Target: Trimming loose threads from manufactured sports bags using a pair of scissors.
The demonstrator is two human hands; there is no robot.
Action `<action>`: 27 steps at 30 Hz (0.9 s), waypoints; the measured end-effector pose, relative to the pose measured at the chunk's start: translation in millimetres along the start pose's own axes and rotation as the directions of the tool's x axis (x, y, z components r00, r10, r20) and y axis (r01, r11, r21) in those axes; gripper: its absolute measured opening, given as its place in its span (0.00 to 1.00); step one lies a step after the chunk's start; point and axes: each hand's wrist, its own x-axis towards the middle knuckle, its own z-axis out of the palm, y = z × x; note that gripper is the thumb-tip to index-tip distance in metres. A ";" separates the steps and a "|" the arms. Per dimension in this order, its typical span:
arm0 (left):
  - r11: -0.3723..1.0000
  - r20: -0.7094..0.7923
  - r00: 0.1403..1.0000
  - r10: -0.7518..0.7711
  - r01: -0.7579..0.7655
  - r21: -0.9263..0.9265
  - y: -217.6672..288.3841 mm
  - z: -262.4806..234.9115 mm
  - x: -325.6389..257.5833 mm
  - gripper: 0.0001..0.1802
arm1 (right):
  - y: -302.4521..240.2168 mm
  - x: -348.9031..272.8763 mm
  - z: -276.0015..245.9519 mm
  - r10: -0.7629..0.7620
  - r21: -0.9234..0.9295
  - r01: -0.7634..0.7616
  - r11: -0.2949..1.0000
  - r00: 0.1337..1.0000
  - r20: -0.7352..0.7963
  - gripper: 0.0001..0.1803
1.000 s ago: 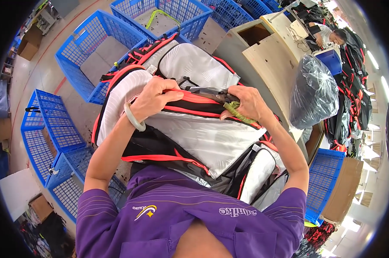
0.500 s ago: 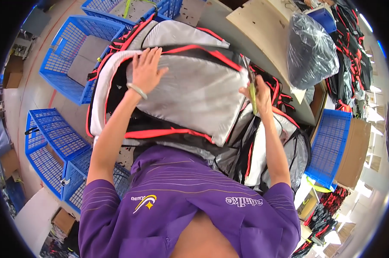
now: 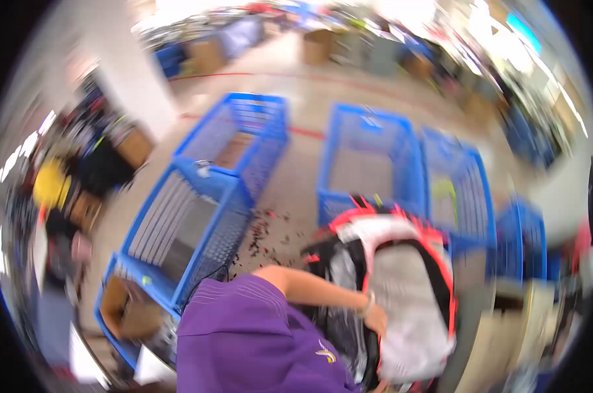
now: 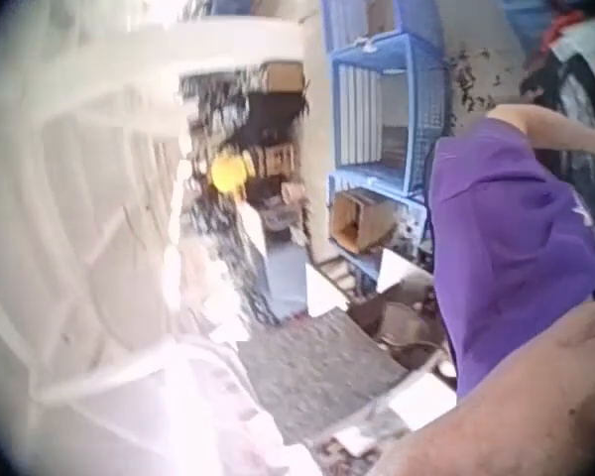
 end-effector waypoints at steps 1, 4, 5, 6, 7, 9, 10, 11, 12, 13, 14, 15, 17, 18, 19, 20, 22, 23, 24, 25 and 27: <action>0.989 -0.082 0.986 -0.148 0.149 0.007 14.5 -15.0 -7.3 0.23 | 13.0 45.4 28.5 -0.164 -0.055 0.169 0.984 0.983 0.088 0.17; 0.914 -0.398 0.826 -0.398 0.397 -0.089 44.9 -28.4 -42.8 0.24 | 26.3 116.1 99.6 -0.531 -0.194 0.592 0.782 0.796 0.289 0.24; 0.871 -0.503 0.732 -0.459 0.482 -0.093 57.5 -33.7 -55.5 0.24 | 27.1 132.7 108.1 -0.616 -0.239 0.699 0.674 0.711 0.340 0.27; 0.864 -0.569 0.683 -0.459 0.492 -0.106 62.4 -39.3 -67.2 0.22 | 30.2 151.5 101.0 -0.680 -0.290 0.783 0.550 0.622 0.389 0.30; 0.852 -0.601 0.650 -0.465 0.514 -0.103 56.6 -43.6 -74.2 0.22 | 30.8 173.4 70.4 -0.724 -0.356 0.836 0.417 0.543 0.425 0.33; 0.902 -0.724 0.545 -0.422 0.333 -0.275 36.7 -41.0 -91.6 0.18 | -47.7 191.2 46.6 -0.781 -0.371 0.892 0.257 0.418 0.463 0.36; 0.884 -0.748 0.485 -0.452 0.352 -0.306 29.4 -40.4 -102.2 0.17 | -123.6 181.2 45.0 -0.639 -0.137 0.732 0.667 0.658 0.399 0.27; 0.900 -0.747 0.513 -0.422 0.333 -0.280 28.0 -49.1 -97.0 0.17 | -205.3 161.8 22.4 -0.364 0.073 0.365 0.928 0.848 0.384 0.20; 0.889 -0.731 0.511 -0.452 0.330 -0.319 30.0 -49.3 -100.5 0.17 | -210.3 162.3 20.9 -0.374 0.080 0.372 0.925 0.847 0.377 0.20; 0.868 -0.714 0.497 -0.493 0.337 -0.364 28.4 -46.5 -109.5 0.17 | -214.6 159.6 27.4 -0.470 -0.120 0.523 0.844 0.828 0.305 0.19; 0.899 -0.741 0.515 -0.431 0.314 -0.305 14.7 -43.2 -106.4 0.17 | -218.0 157.1 34.5 -0.569 -0.324 0.621 0.714 0.784 0.248 0.19; 0.872 -0.710 0.518 -0.476 0.382 -0.306 28.5 -48.4 -107.4 0.16 | -217.6 158.0 37.7 -0.663 -0.526 0.657 0.540 0.717 0.215 0.18; 0.922 -0.808 0.463 -0.365 0.297 -0.246 19.9 -47.8 -103.3 0.13 | -213.0 161.0 44.6 -0.817 -0.834 0.538 0.126 0.533 0.221 0.18; 0.937 -0.826 0.465 -0.319 0.283 -0.203 13.1 -51.7 -106.9 0.12 | -209.8 162.2 50.0 -0.868 -0.918 0.390 -0.073 0.428 0.251 0.17; 0.951 -0.841 0.467 -0.272 0.266 -0.160 3.6 -57.6 -112.3 0.12 | -205.4 163.5 55.0 -0.896 -0.949 0.196 -0.249 0.324 0.302 0.17; 0.942 -0.836 0.465 -0.292 0.289 -0.169 -3.0 -64.0 -121.4 0.11 | -198.4 171.0 65.0 -0.905 -0.949 0.202 -0.243 0.305 0.297 0.17; 0.925 -0.808 0.492 -0.326 0.343 -0.165 -12.2 -71.1 -134.5 0.11 | -241.1 169.9 70.0 -0.807 -0.894 0.426 0.140 0.572 0.146 0.19; 0.910 -0.774 0.525 -0.355 0.382 -0.158 -16.2 -75.0 -138.3 0.11 | -268.4 168.1 65.5 -0.811 -0.945 0.237 -0.225 0.491 0.317 0.20; 0.923 -0.782 0.544 -0.304 0.371 -0.100 -23.3 -72.3 -142.9 0.12 | -221.9 181.3 85.1 -0.793 -0.841 0.496 0.216 0.592 0.146 0.21; 0.924 -0.780 0.547 -0.304 0.370 -0.100 -22.0 -71.6 -143.9 0.12 | -232.5 178.0 83.1 -0.791 -0.842 0.494 0.216 0.594 0.146 0.21; 0.892 -0.669 0.626 -0.402 0.431 -0.133 -16.1 -74.0 -140.9 0.13 | -256.5 165.1 69.2 -0.912 -0.967 0.146 -0.208 0.329 0.245 0.20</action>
